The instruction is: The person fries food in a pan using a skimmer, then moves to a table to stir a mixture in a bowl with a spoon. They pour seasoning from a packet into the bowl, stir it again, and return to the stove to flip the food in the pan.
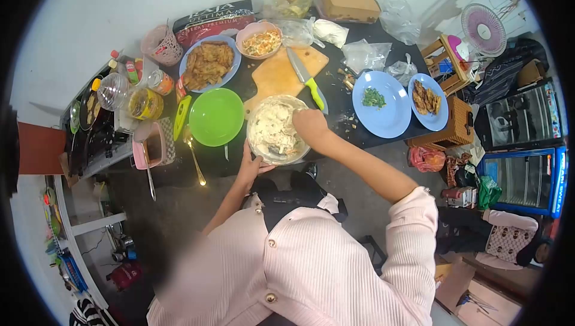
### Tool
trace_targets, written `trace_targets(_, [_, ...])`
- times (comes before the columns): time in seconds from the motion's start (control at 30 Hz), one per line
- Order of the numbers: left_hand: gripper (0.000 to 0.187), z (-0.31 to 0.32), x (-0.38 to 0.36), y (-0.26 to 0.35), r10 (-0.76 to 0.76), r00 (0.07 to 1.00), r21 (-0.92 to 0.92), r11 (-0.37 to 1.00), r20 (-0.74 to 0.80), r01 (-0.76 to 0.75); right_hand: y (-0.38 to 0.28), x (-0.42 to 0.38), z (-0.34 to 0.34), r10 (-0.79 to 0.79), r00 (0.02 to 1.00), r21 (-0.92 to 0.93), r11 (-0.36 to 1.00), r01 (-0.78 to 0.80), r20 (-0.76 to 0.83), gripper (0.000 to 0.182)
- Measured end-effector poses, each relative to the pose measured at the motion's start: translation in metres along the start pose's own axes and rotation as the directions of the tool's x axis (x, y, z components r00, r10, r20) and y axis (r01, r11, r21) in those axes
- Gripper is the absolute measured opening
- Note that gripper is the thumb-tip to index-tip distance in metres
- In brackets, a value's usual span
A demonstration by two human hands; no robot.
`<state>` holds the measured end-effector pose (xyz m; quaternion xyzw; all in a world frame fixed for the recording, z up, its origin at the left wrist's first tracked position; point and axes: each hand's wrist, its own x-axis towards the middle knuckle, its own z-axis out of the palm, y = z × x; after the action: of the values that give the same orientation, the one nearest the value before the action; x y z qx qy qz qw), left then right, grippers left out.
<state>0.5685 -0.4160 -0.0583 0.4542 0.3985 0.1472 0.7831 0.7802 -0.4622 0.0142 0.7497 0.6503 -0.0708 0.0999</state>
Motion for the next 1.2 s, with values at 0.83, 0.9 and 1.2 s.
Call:
trace_targets(0.83, [0.068, 0.005, -0.004, 0.005, -0.028, 0.999, -0.063, 0.998, -0.018, 0.027, 0.038, -0.095, -0.019, -0.269, 0.938, -0.026, 0.959, 0.281, 0.219, 0.056])
trace_targets(0.9, [0.069, 0.003, -0.002, 0.002, -0.036, 0.999, -0.028, 0.999, -0.007, 0.036, 0.025, -0.084, -0.001, -0.254, 0.951, -0.026, 0.965, 0.262, 0.175, 0.053])
trace_targets(1.2, [0.071, 0.000, -0.003, 0.004, -0.067, 0.997, -0.125, 0.990, 0.023, 0.070, -0.008, -0.021, -0.052, -0.151, 0.983, -0.023, 0.988, 0.150, -0.103, 0.017])
